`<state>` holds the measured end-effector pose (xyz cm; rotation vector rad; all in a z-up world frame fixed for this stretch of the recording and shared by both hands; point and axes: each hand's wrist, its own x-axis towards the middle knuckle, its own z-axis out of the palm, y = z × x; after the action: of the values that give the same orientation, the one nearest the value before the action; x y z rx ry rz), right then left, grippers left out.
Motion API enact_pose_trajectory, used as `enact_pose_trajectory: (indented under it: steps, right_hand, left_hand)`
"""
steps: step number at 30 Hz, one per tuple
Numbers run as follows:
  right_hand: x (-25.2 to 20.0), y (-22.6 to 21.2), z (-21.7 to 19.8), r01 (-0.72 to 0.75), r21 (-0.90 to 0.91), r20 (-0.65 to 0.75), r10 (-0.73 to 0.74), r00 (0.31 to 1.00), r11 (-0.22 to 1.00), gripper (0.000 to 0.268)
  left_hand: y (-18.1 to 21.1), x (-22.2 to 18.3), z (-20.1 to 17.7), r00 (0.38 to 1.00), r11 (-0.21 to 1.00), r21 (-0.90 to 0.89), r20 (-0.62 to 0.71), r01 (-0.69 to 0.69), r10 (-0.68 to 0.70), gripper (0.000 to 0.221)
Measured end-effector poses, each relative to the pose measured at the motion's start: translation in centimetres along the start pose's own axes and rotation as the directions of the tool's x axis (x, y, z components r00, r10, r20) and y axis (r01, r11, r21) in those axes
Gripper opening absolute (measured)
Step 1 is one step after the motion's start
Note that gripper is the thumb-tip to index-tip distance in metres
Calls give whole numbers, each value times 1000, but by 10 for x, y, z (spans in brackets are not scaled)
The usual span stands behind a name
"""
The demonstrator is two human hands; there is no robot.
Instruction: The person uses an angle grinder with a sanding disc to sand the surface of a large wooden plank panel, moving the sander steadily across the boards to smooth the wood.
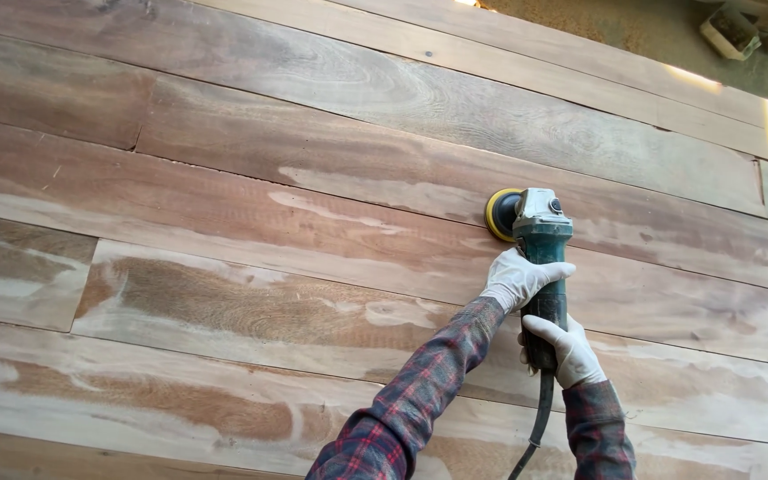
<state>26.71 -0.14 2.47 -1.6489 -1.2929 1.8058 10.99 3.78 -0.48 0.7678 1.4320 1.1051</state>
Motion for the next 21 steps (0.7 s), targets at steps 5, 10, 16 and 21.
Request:
enact_pose_trajectory:
  steps: [5, 10, 16, 21]
  right_hand:
    - [9, -3, 40, 12, -9, 68, -11, 998, 1000, 44]
    - [3, -28, 102, 14, -48, 144, -7, 990, 999, 43]
    - [-3, -58, 179, 29, -76, 215, -12, 976, 997, 42]
    - [-4, -77, 239, 49, -113, 299, -13, 954, 992, 44]
  left_hand:
    - [-1, -9, -46, 997, 999, -29, -76, -25, 22, 69]
    - [4, -24, -108, 988, 994, -94, -147, -52, 38, 65]
    - [14, -43, -187, 978, 979, -198, -210, -54, 11, 62]
    - [25, -63, -252, 978, 897, -431, -208, -96, 5, 51]
